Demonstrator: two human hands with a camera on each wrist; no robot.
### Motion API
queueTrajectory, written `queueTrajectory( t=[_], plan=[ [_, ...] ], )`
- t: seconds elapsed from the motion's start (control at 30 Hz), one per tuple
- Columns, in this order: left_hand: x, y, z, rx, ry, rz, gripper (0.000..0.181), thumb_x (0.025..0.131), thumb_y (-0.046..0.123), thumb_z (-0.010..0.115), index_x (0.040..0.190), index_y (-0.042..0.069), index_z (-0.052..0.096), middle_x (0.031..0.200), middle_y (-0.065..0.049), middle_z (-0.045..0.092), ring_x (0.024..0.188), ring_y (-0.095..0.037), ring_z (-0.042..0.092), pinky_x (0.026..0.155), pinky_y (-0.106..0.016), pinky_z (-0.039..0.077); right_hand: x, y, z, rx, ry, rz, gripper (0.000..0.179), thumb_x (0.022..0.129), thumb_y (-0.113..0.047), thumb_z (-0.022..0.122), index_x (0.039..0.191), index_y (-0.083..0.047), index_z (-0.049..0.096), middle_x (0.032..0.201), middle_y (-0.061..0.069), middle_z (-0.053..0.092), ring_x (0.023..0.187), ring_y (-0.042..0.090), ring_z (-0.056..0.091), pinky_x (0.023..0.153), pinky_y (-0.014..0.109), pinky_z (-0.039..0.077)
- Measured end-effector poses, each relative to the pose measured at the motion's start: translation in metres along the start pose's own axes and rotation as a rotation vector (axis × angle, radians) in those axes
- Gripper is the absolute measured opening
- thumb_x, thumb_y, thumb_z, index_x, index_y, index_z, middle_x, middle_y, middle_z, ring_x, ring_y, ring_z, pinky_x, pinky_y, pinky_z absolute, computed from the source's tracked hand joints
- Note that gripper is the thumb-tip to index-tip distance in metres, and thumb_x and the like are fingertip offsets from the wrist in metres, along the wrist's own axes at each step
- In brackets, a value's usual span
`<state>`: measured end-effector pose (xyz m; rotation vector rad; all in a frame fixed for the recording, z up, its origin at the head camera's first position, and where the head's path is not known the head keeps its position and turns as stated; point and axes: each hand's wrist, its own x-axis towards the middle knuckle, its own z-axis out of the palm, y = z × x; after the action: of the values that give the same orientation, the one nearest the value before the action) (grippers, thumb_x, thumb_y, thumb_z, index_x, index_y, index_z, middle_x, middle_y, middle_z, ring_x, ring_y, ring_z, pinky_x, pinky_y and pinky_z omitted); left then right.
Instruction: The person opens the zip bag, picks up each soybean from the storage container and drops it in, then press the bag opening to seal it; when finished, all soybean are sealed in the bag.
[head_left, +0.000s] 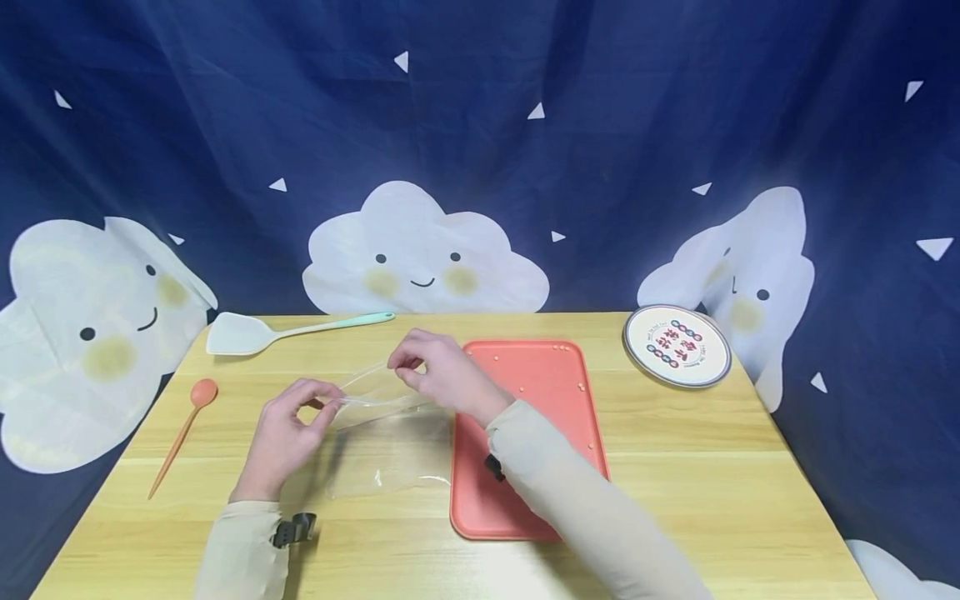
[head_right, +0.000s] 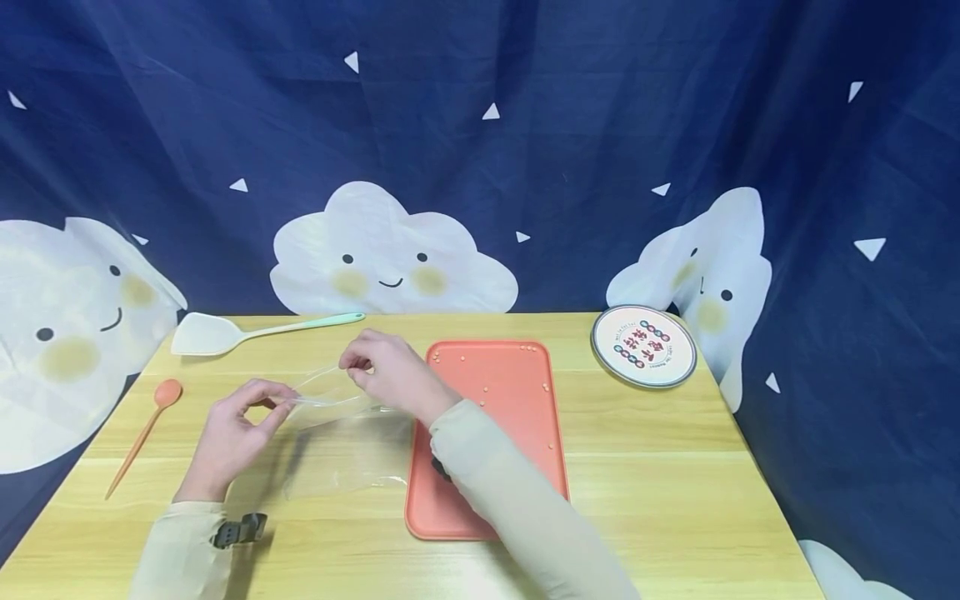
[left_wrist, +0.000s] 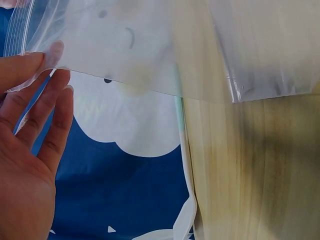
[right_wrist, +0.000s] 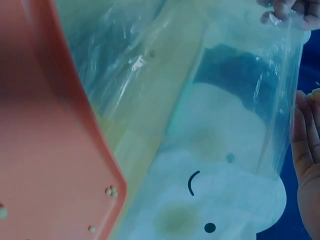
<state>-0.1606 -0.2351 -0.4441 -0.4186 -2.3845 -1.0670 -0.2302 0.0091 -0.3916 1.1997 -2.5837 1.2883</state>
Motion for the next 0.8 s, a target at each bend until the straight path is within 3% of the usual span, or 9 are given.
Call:
queueTrajectory(
  t=[0.33, 0.57, 0.8],
  plan=[
    [0.0, 0.001, 0.0, -0.009, 0.002, 0.0, 0.028, 0.077, -0.014, 0.073, 0.087, 0.012, 0.071, 0.089, 0.004, 0.068, 0.08, -0.008, 0.06, 0.072, -0.015, 0.047, -0.007, -0.002, -0.001, -0.099, -0.005, 0.014, 0.013, 0.093, -0.007, 0.066, 0.105, -0.012, 0.071, 0.105, -0.007, 0.063, 0.101, 0.008, 0.059, 0.091, 0.02, 0.045],
    [-0.003, -0.001, -0.001, -0.026, 0.019, 0.022, 0.031, 0.076, -0.016, 0.073, 0.087, 0.013, 0.072, 0.088, 0.003, 0.068, 0.079, -0.008, 0.06, 0.073, -0.016, 0.048, -0.031, 0.005, -0.017, -0.123, 0.073, 0.017, 0.016, 0.093, -0.009, 0.066, 0.107, -0.015, 0.068, 0.114, -0.008, 0.056, 0.109, 0.009, 0.054, 0.095, 0.025, 0.045],
    [-0.004, -0.003, -0.001, -0.012, 0.018, 0.013, 0.032, 0.076, -0.016, 0.073, 0.087, 0.014, 0.072, 0.089, 0.003, 0.068, 0.078, -0.007, 0.061, 0.07, -0.013, 0.047, -0.062, 0.015, -0.042, -0.126, 0.019, 0.127, 0.021, 0.093, -0.008, 0.066, 0.113, -0.012, 0.068, 0.112, -0.01, 0.057, 0.107, 0.011, 0.057, 0.094, 0.03, 0.047]
  ],
)
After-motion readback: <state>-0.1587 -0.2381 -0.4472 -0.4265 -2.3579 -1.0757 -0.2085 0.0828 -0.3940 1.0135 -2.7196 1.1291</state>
